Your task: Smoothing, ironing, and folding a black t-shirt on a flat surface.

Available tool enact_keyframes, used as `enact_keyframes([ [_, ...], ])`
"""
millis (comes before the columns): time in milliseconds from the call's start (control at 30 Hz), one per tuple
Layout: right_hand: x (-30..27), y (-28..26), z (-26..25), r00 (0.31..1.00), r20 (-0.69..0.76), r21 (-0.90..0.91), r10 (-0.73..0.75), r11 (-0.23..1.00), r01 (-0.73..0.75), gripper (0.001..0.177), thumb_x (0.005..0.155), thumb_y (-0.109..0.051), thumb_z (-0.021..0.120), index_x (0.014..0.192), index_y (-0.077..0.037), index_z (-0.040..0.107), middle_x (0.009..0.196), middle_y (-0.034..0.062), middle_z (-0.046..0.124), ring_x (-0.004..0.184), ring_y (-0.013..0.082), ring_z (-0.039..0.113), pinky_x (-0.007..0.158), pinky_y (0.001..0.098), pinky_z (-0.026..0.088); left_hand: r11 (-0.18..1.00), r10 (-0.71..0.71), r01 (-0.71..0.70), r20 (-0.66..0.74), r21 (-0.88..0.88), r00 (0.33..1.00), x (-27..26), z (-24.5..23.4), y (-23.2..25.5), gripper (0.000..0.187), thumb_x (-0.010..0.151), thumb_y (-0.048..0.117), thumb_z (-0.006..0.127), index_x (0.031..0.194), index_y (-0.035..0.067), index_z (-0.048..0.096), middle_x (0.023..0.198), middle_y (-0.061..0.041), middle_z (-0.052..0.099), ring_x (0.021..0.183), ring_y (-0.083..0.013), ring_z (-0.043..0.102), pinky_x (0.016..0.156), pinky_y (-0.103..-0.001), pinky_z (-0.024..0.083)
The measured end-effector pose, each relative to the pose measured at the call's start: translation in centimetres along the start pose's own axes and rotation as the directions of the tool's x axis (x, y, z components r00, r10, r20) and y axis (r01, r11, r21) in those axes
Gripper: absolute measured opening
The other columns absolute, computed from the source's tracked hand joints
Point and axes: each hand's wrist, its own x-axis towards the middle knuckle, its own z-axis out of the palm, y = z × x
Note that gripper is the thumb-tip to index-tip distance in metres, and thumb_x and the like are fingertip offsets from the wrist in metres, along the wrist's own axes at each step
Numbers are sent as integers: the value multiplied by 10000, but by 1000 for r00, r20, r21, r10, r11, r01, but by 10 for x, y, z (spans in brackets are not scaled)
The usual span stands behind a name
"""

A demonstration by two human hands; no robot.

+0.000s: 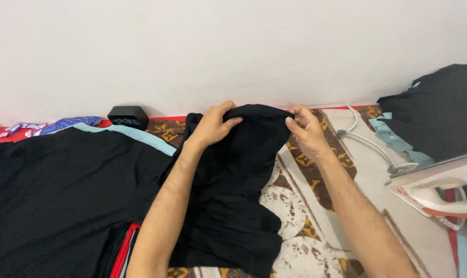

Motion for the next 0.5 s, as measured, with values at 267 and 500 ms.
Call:
enact_keyframes([
  [267,-25,-62,59,935,352,466,38,859,-210,670,971,-292,651,1555,-98,385,1132,156,720,842,216,776,634,352,677,954,161,-211,-229,-215,960,-28,-11,53,263,1016,57,603,1216,184,716,1057,-99,765,1076,-267,719,938,-435,571],
  [500,-48,-59,105,985,75,0,-158,987,159,508,896,-38,778,1375,-95,618,1106,53,646,916,123,668,700,263,634,752,193,-308,-252,-582,948,-31,42,49,608,842,324,866,1406,209,671,1309,-45,564,1262,-171,526,1143,-392,427],
])
